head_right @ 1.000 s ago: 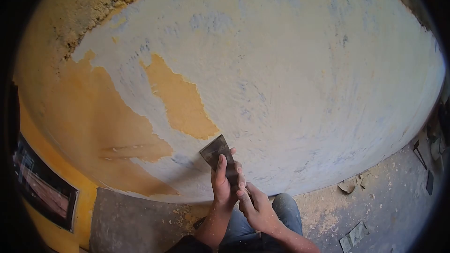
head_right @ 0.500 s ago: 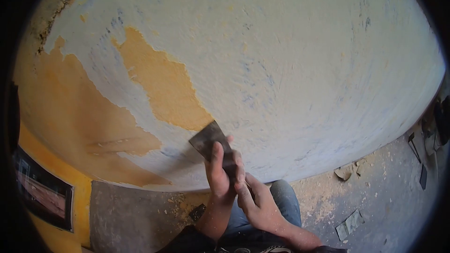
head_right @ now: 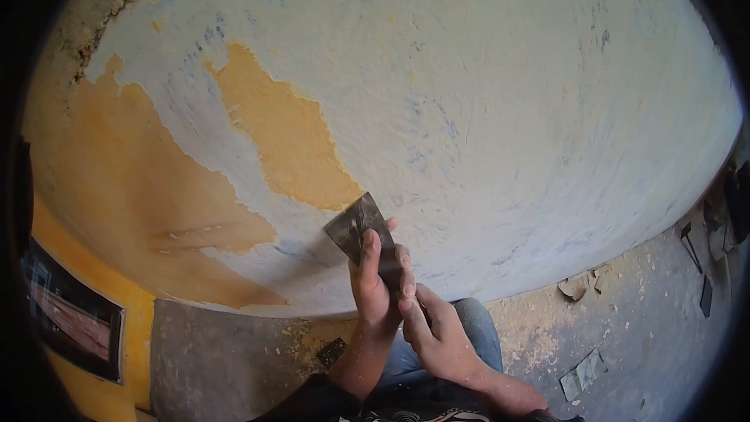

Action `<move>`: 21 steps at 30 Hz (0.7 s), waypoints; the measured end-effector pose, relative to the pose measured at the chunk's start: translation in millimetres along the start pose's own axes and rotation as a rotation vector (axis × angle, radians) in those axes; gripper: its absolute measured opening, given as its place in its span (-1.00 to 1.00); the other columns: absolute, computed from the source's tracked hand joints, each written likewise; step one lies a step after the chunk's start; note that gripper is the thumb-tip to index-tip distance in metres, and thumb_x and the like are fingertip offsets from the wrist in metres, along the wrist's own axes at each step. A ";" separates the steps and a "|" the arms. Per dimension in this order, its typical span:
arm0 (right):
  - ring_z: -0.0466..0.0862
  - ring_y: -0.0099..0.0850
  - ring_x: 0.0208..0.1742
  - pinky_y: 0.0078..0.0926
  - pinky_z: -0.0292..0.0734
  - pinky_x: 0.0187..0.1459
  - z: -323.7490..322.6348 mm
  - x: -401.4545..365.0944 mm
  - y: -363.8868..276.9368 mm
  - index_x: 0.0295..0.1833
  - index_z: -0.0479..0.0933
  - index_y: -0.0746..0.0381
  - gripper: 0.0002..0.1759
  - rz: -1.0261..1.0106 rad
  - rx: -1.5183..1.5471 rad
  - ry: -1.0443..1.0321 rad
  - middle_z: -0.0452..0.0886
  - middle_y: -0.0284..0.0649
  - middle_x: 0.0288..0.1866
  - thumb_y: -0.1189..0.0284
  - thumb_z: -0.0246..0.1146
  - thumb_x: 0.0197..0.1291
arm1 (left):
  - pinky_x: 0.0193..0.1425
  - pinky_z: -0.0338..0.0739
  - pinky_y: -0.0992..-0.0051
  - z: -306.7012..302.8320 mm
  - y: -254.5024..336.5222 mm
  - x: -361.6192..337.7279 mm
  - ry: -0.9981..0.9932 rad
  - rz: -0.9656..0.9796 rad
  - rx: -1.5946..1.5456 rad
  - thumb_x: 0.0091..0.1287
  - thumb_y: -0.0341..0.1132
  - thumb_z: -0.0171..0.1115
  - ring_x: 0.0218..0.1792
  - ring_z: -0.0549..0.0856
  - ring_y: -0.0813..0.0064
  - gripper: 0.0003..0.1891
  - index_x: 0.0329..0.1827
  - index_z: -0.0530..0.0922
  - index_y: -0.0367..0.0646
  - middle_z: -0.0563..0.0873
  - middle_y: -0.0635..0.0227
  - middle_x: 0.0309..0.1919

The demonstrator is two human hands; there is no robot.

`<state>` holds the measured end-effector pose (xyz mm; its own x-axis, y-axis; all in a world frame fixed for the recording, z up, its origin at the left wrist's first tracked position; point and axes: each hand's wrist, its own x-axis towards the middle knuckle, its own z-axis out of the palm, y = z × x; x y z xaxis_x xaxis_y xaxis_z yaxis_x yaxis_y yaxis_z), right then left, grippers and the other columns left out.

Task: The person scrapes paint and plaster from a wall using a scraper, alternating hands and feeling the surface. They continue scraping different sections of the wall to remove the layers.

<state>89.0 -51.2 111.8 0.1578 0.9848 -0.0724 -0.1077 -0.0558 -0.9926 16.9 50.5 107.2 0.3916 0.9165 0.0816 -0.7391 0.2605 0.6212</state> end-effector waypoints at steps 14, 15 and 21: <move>0.38 -0.64 -0.47 -0.59 0.32 -0.41 -8.9 18.0 -18.3 -0.05 0.43 0.35 -0.65 -0.023 -0.072 -0.054 0.43 -0.36 -0.52 0.23 0.00 0.53 | -0.80 0.31 0.60 13.0 5.7 14.8 0.041 0.081 0.060 0.53 0.06 0.00 -0.83 0.42 0.58 -0.51 0.20 0.40 -0.22 0.57 0.35 -0.58; 0.39 -0.64 -0.47 -0.60 0.32 -0.41 -6.8 22.5 -23.4 -0.04 0.44 0.35 -0.64 -0.060 -0.094 -0.093 0.43 -0.36 -0.53 0.22 0.00 0.53 | -0.81 0.30 0.59 17.1 10.9 17.2 0.061 0.121 0.035 0.53 0.07 -0.01 -0.83 0.42 0.58 -0.51 0.19 0.41 -0.21 0.57 0.36 -0.58; 0.41 -0.58 -0.48 -0.53 0.34 -0.41 -10.6 4.3 -8.5 -0.03 0.44 0.39 -0.63 0.063 -0.083 -0.007 0.44 -0.32 -0.54 0.24 0.00 0.53 | -0.78 0.36 0.60 2.6 -7.8 4.9 -0.014 0.034 0.037 0.57 -0.01 -0.07 -0.80 0.46 0.56 -0.56 0.21 0.43 -0.23 0.57 0.31 -0.57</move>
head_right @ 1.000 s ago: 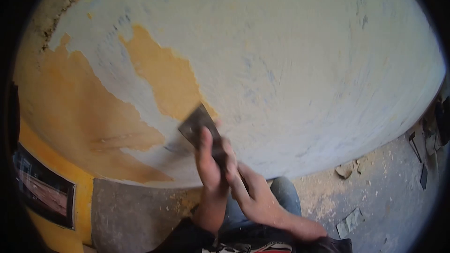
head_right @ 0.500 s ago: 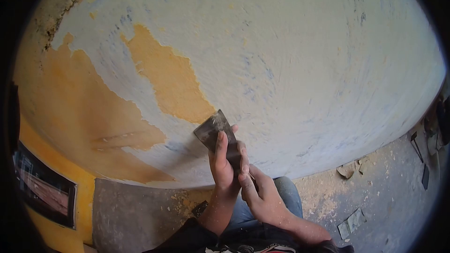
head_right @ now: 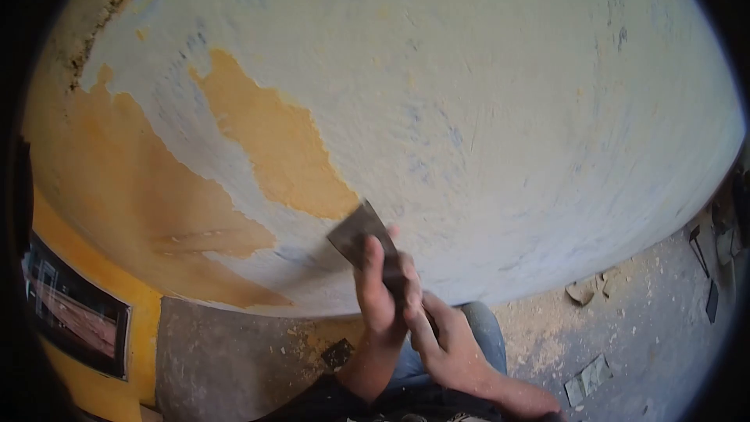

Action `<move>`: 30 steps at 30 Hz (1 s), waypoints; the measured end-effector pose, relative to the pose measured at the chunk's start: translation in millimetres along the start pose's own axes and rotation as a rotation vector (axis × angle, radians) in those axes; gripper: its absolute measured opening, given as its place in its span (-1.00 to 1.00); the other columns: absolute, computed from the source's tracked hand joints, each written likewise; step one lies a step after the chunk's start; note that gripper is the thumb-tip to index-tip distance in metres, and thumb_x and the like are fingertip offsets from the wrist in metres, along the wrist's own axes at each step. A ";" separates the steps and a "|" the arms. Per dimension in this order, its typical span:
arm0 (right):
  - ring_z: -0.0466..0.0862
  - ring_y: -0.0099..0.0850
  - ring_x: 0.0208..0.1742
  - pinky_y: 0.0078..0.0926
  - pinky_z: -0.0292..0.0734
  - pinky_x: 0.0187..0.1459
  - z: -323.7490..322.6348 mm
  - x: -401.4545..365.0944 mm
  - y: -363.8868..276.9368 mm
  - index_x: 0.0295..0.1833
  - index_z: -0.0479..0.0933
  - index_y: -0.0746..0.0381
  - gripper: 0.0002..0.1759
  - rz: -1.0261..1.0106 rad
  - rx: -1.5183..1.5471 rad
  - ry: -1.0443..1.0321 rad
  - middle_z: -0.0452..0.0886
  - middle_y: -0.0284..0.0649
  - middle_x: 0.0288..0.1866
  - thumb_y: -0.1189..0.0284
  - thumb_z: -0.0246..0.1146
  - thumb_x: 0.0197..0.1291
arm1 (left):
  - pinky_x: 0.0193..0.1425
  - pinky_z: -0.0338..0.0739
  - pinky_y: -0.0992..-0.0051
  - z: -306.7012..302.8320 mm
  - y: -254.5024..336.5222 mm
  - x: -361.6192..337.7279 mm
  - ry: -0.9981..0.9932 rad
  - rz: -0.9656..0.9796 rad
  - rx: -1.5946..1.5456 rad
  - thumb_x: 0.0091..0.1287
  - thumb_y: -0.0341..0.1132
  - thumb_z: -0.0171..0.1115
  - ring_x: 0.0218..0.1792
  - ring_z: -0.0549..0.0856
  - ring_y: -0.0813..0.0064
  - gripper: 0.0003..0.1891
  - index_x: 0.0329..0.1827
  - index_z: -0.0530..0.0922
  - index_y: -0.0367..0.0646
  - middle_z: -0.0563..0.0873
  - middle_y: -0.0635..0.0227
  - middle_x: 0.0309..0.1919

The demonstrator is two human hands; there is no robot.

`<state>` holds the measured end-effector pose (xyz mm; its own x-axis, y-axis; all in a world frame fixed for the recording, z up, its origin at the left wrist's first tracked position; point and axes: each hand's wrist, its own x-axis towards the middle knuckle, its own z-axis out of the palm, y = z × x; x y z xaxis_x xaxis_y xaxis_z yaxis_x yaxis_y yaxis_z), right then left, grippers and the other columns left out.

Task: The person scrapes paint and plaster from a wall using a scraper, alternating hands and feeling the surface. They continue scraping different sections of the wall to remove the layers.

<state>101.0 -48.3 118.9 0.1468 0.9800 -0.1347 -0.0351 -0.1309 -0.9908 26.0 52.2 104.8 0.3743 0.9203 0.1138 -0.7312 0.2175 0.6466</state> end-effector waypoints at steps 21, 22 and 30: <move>0.42 -0.63 -0.49 -0.58 0.35 -0.43 -0.1 -9.0 -26.5 -0.05 0.42 0.36 -0.67 -0.025 -0.037 -0.039 0.45 -0.35 -0.54 0.27 0.00 0.53 | -0.79 0.36 0.60 10.8 7.4 -4.7 -0.005 -0.037 -0.089 0.57 -0.03 -0.03 -0.80 0.49 0.54 -0.55 0.26 0.43 -0.23 0.60 0.28 -0.52; 0.42 -0.63 -0.49 -0.58 0.35 -0.43 -0.2 -8.6 -26.2 -0.06 0.43 0.36 -0.67 -0.024 -0.048 -0.026 0.45 -0.34 -0.54 0.26 0.01 0.53 | -0.80 0.35 0.61 10.3 5.0 -2.7 -0.025 -0.041 -0.081 0.57 -0.04 -0.04 -0.80 0.48 0.54 -0.55 0.26 0.43 -0.23 0.60 0.28 -0.52; 0.40 -0.60 -0.48 -0.54 0.35 -0.41 -2.3 -9.9 -35.6 -0.09 0.44 0.37 -0.67 -0.011 -0.088 -0.012 0.43 -0.34 -0.54 0.28 0.00 0.52 | -0.80 0.34 0.61 17.4 9.0 1.0 -0.021 0.021 -0.101 0.57 -0.05 -0.03 -0.79 0.47 0.57 -0.56 0.27 0.41 -0.24 0.59 0.30 -0.51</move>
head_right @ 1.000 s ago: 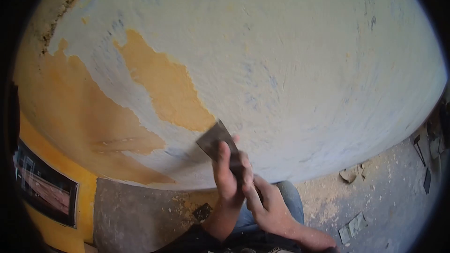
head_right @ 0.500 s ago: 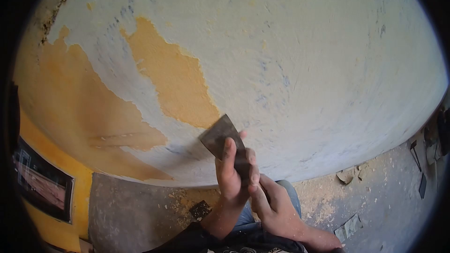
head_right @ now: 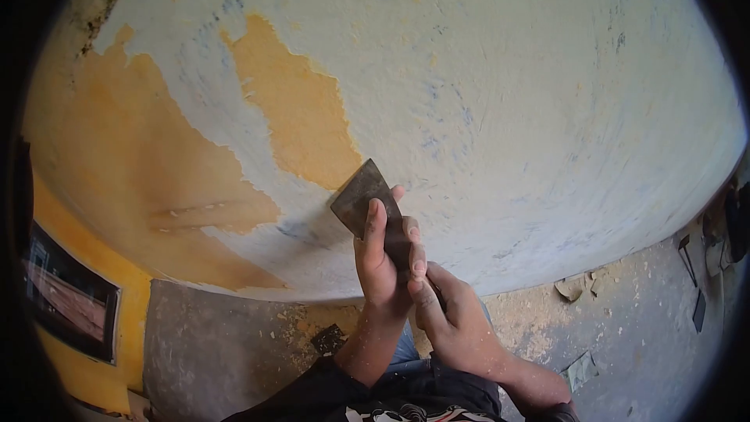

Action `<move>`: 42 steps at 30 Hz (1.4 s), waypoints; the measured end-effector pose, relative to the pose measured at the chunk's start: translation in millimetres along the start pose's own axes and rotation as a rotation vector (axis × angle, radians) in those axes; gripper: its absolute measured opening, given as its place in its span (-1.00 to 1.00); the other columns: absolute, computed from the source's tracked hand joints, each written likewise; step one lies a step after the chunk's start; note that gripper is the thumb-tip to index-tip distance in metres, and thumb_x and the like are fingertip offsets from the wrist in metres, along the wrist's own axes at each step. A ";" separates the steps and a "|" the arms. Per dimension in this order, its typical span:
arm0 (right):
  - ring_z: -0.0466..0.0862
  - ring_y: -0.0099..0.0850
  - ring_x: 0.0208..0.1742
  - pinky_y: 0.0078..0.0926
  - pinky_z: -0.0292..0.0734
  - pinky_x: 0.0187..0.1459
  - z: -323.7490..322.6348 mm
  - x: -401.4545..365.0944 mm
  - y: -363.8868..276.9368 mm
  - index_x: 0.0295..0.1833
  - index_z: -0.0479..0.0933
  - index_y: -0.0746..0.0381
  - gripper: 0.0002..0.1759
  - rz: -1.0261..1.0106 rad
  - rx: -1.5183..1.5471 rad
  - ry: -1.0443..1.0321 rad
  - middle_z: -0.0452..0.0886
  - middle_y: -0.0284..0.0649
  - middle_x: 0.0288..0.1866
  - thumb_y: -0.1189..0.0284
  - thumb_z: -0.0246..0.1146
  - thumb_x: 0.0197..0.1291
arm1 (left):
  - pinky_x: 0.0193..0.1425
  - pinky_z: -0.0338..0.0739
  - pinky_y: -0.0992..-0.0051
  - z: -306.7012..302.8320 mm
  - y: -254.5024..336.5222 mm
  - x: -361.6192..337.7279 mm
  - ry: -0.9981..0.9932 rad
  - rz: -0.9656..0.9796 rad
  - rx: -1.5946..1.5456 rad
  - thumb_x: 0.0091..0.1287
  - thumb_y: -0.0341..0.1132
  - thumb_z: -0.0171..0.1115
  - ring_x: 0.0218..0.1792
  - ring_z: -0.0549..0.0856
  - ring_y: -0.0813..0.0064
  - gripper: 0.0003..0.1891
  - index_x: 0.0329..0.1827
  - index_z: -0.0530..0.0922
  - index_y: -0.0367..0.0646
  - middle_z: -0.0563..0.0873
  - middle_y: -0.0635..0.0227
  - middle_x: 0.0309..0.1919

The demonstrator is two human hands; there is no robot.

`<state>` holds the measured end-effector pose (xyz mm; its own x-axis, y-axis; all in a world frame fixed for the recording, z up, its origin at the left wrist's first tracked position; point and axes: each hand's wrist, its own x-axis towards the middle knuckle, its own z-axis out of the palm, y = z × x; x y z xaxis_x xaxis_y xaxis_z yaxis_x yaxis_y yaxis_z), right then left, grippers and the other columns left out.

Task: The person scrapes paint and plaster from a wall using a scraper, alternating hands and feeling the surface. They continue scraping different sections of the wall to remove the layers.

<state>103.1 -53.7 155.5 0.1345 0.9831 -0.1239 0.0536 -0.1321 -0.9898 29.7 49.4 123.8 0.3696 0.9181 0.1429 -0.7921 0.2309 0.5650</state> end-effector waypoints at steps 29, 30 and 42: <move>0.39 -0.66 -0.50 -0.62 0.31 -0.44 12.2 11.4 -20.7 0.02 0.40 0.38 -0.65 -0.127 0.031 -0.016 0.42 -0.37 -0.52 0.25 -0.01 0.54 | -0.75 0.37 0.58 17.7 28.9 12.7 0.021 0.037 -0.076 0.52 -0.04 0.09 -0.78 0.50 0.52 -0.53 0.21 0.43 -0.30 0.60 0.24 -0.55; 0.39 -0.66 -0.50 -0.62 0.31 -0.44 10.2 7.5 -18.2 0.02 0.40 0.38 -0.65 -0.142 0.027 -0.024 0.42 -0.37 -0.52 0.25 -0.01 0.54 | -0.75 0.37 0.58 16.4 28.4 9.5 0.014 0.052 -0.074 0.52 -0.04 0.09 -0.78 0.50 0.52 -0.53 0.21 0.43 -0.30 0.60 0.24 -0.55; 0.38 -0.63 -0.52 -0.59 0.30 -0.46 17.7 1.6 -11.2 -0.01 0.40 0.34 -0.66 -0.098 0.035 0.014 0.39 -0.35 -0.55 0.23 -0.02 0.54 | -0.74 0.39 0.59 11.6 26.0 5.0 -0.030 -0.003 -0.047 0.52 -0.06 0.10 -0.76 0.53 0.53 -0.56 0.17 0.48 -0.29 0.62 0.26 -0.53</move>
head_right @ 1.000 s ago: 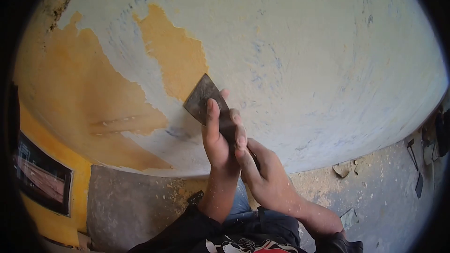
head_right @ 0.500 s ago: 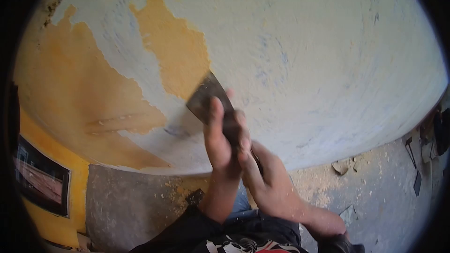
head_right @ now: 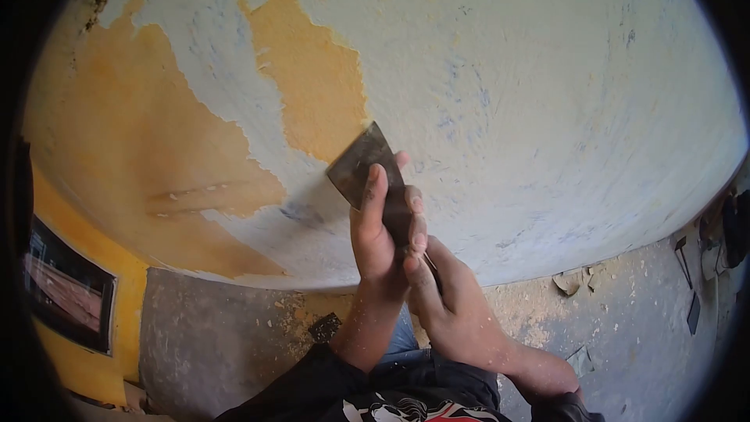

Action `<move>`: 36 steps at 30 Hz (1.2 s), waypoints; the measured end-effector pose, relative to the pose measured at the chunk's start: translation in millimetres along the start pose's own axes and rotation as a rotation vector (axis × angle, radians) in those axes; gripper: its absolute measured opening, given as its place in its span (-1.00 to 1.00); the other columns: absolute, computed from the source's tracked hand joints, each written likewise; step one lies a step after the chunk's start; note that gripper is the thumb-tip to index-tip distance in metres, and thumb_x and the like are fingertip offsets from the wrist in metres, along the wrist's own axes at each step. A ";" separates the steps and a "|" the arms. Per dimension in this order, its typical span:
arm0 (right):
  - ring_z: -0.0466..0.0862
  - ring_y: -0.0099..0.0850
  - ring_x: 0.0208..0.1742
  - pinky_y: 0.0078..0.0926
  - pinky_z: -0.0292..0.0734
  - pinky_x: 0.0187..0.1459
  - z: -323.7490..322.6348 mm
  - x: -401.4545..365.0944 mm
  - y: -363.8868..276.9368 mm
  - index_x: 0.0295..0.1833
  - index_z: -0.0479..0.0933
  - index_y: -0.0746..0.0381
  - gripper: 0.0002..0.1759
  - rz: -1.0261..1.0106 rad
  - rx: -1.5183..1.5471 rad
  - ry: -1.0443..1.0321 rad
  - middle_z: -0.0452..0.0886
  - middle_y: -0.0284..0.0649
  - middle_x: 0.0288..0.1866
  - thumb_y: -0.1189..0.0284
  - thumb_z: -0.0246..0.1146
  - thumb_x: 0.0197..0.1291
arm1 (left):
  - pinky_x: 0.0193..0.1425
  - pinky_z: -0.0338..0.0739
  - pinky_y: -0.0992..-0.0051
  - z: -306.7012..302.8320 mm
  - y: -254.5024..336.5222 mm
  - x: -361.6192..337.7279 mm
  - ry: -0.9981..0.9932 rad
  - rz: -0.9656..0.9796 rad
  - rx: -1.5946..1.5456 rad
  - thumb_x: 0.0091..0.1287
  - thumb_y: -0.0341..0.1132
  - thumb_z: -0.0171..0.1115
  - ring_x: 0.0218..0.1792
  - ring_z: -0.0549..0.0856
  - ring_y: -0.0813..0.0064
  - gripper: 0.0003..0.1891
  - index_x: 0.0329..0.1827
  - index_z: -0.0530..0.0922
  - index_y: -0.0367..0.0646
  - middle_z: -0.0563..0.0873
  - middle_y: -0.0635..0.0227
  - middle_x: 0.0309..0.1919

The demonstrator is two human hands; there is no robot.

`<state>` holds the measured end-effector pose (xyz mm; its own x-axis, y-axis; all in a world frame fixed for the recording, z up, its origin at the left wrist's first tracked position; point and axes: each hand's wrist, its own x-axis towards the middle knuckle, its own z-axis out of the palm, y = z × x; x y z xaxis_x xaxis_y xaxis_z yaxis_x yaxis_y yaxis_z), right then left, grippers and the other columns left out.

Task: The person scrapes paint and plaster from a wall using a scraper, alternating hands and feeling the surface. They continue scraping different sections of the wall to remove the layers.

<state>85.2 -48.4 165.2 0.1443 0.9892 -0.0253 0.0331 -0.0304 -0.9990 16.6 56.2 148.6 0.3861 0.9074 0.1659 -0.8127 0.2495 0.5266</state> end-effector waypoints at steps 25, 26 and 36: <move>0.41 -0.60 -0.49 -0.55 0.35 -0.43 -4.4 8.8 -15.4 0.00 0.41 0.37 -0.66 0.012 -0.009 -0.030 0.41 -0.30 -0.51 0.25 0.03 0.52 | -0.76 0.34 0.65 11.9 1.3 9.2 0.022 0.022 0.056 0.52 -0.02 0.06 -0.80 0.46 0.62 -0.55 0.22 0.44 -0.22 0.59 0.35 -0.52; 0.41 -0.60 -0.49 -0.55 0.35 -0.43 -5.1 5.0 -13.7 0.00 0.41 0.37 -0.66 0.027 -0.008 -0.034 0.41 -0.30 -0.51 0.25 0.03 0.52 | -0.77 0.34 0.65 12.6 2.2 10.1 0.040 0.071 0.071 0.52 -0.02 0.06 -0.81 0.45 0.61 -0.55 0.22 0.44 -0.23 0.59 0.35 -0.54; 0.36 -0.62 -0.52 -0.56 0.32 -0.45 -1.5 6.1 -25.0 -0.01 0.41 0.37 -0.66 -0.060 -0.013 -0.061 0.37 -0.36 -0.55 0.26 0.01 0.53 | -0.73 0.36 0.61 21.3 26.0 2.2 -0.074 0.043 0.061 0.49 0.00 0.12 -0.76 0.49 0.58 -0.52 0.17 0.46 -0.29 0.60 0.28 -0.50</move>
<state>86.7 -41.9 190.1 0.0815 0.9962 0.0320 0.0530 0.0277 -0.9982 5.7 57.5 180.4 0.3844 0.8889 0.2493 -0.8018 0.1876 0.5674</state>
